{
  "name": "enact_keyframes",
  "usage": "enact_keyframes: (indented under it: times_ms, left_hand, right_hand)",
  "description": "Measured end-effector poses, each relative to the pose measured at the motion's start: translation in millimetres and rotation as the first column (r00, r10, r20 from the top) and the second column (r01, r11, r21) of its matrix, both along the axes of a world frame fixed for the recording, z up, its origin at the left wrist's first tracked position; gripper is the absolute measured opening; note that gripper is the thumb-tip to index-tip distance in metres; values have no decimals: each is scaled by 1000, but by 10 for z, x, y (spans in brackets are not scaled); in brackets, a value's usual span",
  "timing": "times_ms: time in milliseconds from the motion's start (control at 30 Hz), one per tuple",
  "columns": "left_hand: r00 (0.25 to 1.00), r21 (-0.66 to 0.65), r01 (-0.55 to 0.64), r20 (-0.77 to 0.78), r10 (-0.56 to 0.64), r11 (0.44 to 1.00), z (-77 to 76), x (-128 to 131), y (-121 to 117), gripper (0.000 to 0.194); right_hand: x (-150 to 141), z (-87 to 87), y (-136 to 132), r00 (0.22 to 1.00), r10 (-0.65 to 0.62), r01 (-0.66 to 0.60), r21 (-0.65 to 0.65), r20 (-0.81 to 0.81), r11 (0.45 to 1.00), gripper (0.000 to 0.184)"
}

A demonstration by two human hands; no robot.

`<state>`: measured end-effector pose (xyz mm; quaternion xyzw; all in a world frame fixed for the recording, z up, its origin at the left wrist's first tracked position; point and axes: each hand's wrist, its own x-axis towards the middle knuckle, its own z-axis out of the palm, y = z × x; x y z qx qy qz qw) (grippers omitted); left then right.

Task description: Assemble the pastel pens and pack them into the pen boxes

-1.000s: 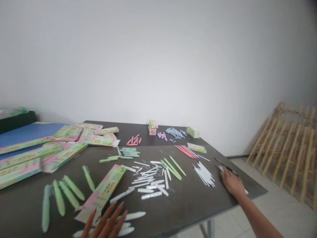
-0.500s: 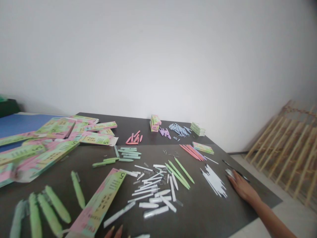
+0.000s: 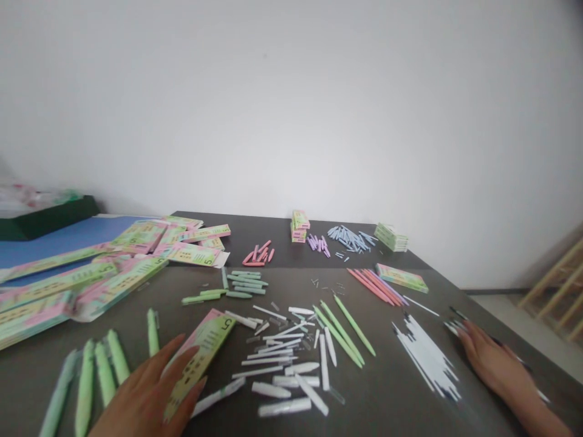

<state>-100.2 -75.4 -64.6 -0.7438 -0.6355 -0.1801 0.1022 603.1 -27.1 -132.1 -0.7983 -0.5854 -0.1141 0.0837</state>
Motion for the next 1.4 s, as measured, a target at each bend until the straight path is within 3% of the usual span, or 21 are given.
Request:
enact_keyframes:
  times_ms: [100,233,400,467,600,733,767,800,833,967,1033,1067,1167,1300,1400]
  left_hand:
    - [993,-178,-76,-104,58,981,149,181,157,50]
    - [984,-342,-119,-167,64,932,284,264,268,52]
    - [980,-321,-136,-180,81,937,332,208,354,52]
    - [976,-297,-161,-191,107,941,336,183,398,52]
    - [969,-269,-196,-203,144,943,323,153,486,52]
    - [969,-237,-192,-201,145,952,312,145,546,52]
    - [969,-230,-191,-200,145,954,320,145,556,51]
    - [969,-219,-187,-202,143,958,334,148,562,50]
    - [968,-203,-181,-207,139,962,355,157,567,49]
    - [969,-135,-139,-223,107,981,501,297,538,44]
    - [982,-196,-43,-191,4,980,598,448,470,37]
    - [988,-297,44,-128,-85,954,644,535,419,34]
    - [986,-549,133,-8,-165,825,746,775,233,26]
    - [977,-692,16,-142,-158,722,756,895,93,52]
    - [962,-733,-58,-222,-158,678,718,870,120,55]
  right_hand:
    - [-123,89,-58,992,18,-34,126,128,991,72]
    - [-455,410,-104,966,111,-177,286,232,942,65]
    - [-1289,878,-172,894,365,-447,461,260,766,48]
    - [-1729,998,-231,802,529,-592,492,278,638,41]
    - [-2603,1128,-380,551,782,-823,346,292,451,36]
    - [-3259,1118,-455,332,925,-925,256,184,281,26]
    - [-3370,1081,-452,308,941,-931,247,138,269,24]
    - [-3457,1030,-443,324,942,-928,223,83,300,25]
    - [-3522,969,-430,316,947,-923,247,53,294,25]
    - [-3610,723,-394,403,909,-882,218,-109,417,34]
    - [-3604,647,-405,444,882,-871,155,-157,466,32]
    - [-3600,622,-415,456,877,-868,144,-151,476,28]
    - [-3605,566,-448,457,889,-870,193,-28,454,18]
    - [-3638,518,-454,438,884,-876,298,161,379,8]
    - [-3663,524,-446,434,872,-872,348,225,344,7]
